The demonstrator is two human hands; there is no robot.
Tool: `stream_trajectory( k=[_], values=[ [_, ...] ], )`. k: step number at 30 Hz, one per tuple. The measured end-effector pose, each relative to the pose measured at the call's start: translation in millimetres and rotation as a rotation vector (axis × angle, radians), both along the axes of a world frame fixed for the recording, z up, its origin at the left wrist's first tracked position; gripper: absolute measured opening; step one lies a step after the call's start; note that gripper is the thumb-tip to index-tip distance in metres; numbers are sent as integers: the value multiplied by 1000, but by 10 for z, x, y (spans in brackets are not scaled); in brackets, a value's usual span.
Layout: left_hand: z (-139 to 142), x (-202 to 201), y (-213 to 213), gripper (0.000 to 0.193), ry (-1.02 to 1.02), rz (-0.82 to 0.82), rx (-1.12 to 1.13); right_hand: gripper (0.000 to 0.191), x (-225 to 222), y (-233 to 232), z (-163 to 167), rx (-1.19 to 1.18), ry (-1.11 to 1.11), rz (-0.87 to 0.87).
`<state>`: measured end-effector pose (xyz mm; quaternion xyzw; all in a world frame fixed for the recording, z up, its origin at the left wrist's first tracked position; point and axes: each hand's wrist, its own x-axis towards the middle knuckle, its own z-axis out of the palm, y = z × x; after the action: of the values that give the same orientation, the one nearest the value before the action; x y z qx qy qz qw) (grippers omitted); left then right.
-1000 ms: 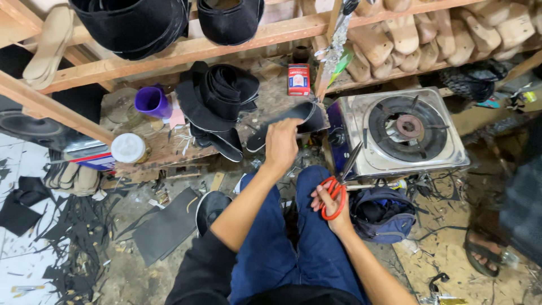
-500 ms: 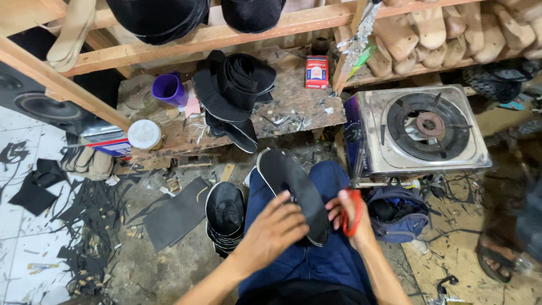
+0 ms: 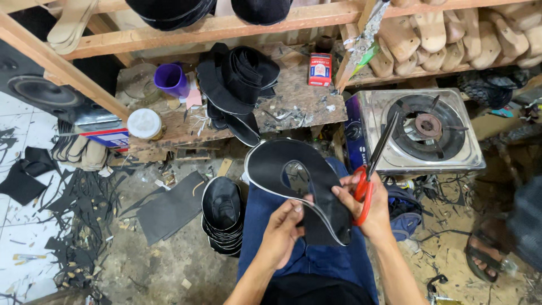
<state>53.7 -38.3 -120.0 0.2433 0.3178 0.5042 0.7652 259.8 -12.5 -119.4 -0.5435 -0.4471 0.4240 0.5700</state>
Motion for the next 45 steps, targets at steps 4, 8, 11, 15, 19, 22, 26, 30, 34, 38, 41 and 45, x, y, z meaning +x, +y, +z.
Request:
stream_trajectory(
  k=[4, 8, 11, 15, 19, 22, 26, 30, 34, 38, 41, 45],
  values=[
    [-17, -33, 4, 13, -225, -95, -31, 42, -73, 60, 268, 9, -59, 16],
    [145, -78, 32, 33, 161, -213, 131, 40, -153, 108, 453, 103, 0, 104],
    [288, -47, 147, 32, 498, -18, 332, 33, -184, 174, 623, 218, -29, 90],
    [454, -52, 351, 38, 677, 210, 448, 31, -75, 87, 919, 150, -59, 47],
    [533, -40, 362, 55, 377, 188, 420, 34, -102, -16, 1028, 72, -79, 121],
    [506, 20, 377, 52, 323, 148, 401, 37, -171, -23, 988, 5, -18, 135],
    [441, 32, 357, 53, 316, 140, 421, 42, -214, 41, 902, 96, -146, 163],
    [411, -21, 291, 58, 298, 127, 311, 43, -220, 89, 860, 77, -121, 169],
    [381, -8, 299, 60, 287, 111, 259, 41, -228, 67, 863, 89, -139, 153],
    [365, 48, 306, 57, 111, 145, 373, 41, -248, 13, 883, 131, -97, 142],
    [389, 36, 253, 60, 29, 90, 225, 39, -262, -31, 902, 174, -21, 140],
    [418, 44, 188, 66, 89, 53, 167, 39, -291, -78, 902, 185, -38, 110]
  ],
)
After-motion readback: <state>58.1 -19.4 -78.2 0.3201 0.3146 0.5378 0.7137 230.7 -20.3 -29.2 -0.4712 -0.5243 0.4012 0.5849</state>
